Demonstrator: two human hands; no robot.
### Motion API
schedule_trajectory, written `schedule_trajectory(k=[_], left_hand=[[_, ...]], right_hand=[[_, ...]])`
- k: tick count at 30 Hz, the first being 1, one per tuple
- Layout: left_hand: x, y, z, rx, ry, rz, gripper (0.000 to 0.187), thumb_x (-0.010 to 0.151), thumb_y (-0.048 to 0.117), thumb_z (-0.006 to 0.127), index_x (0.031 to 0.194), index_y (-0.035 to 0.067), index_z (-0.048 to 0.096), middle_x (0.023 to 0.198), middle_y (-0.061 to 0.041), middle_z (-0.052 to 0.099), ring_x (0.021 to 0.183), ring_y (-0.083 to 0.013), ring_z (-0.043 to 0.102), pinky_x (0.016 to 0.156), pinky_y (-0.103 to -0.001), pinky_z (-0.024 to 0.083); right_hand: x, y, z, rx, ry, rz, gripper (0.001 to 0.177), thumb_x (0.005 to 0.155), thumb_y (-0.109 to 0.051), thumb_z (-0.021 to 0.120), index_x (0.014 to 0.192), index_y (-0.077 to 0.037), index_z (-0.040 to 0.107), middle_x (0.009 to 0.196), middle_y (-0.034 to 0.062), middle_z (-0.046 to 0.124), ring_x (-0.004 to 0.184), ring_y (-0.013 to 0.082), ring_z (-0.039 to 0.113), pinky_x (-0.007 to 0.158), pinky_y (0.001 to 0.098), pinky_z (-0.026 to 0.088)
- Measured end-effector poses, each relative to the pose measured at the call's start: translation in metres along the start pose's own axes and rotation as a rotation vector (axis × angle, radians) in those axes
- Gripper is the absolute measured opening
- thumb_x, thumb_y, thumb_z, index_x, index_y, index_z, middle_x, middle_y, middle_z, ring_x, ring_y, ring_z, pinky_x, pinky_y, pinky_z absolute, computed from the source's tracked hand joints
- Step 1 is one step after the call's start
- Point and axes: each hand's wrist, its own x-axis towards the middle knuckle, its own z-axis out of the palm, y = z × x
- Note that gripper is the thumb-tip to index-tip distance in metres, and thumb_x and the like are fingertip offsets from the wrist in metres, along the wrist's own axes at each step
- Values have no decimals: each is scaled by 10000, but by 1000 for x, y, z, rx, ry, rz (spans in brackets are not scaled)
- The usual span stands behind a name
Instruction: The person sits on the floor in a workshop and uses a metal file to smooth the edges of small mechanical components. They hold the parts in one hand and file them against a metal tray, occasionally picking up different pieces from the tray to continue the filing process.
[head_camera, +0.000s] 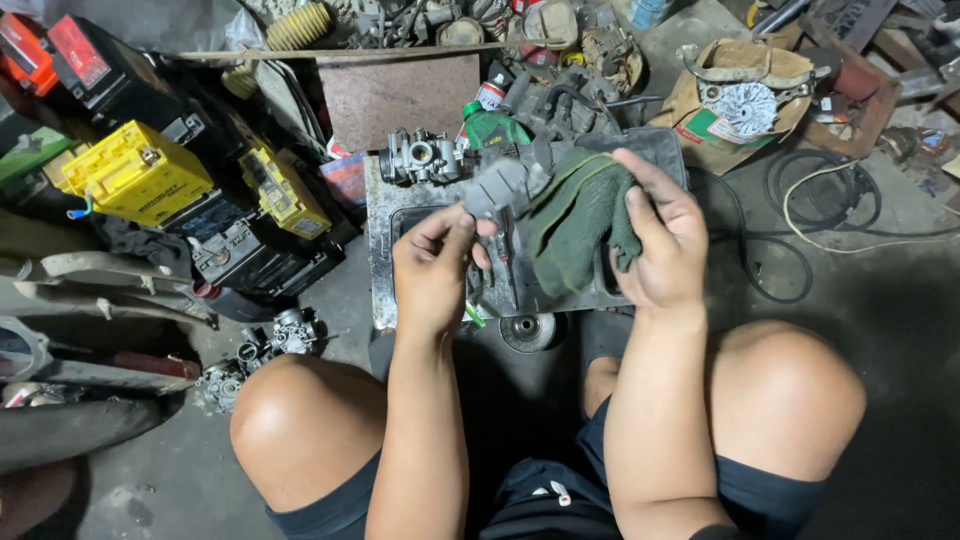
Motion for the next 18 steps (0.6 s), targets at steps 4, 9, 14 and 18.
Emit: schedule_trajectory(k=[4, 9, 14, 18], left_hand=[[4, -5, -2, -127, 107, 15, 224, 1012, 17, 591, 1191, -78, 685, 871, -196, 755, 534, -132, 641, 526, -205, 430], [11, -21, -9, -375, 175, -15, 251, 1025, 55, 601, 1237, -69, 653, 937, -188, 748, 573, -149, 656, 586, -221, 510], [14, -29, -14, -432, 165, -22, 288, 1017, 90, 632, 1269, -49, 648, 955, -190, 742, 582, -173, 664, 602, -266, 556], [16, -32, -17, -453, 171, -29, 296, 1022, 104, 629, 1282, -36, 641, 960, -183, 741, 584, -176, 675, 605, -260, 573]], right_hand=[[-1, -1, 4, -237, -40, 35, 342, 994, -11, 583, 1327, 41, 636, 1273, 183, 694, 1227, 196, 622, 1108, 358, 492], [-3, 25, 1, -569, -173, 166, 322, 943, 111, 584, 1217, 9, 717, 1177, 207, 729, 1194, 246, 639, 1101, 448, 460], [-1, 35, 0, -1225, -229, 402, 325, 967, -83, 591, 1206, -215, 766, 1158, 111, 749, 1164, 350, 678, 1015, 479, 512], [1, 76, -15, -1381, -255, 509, 369, 943, -64, 569, 1213, -221, 765, 1189, 122, 702, 1183, 372, 660, 1011, 493, 527]])
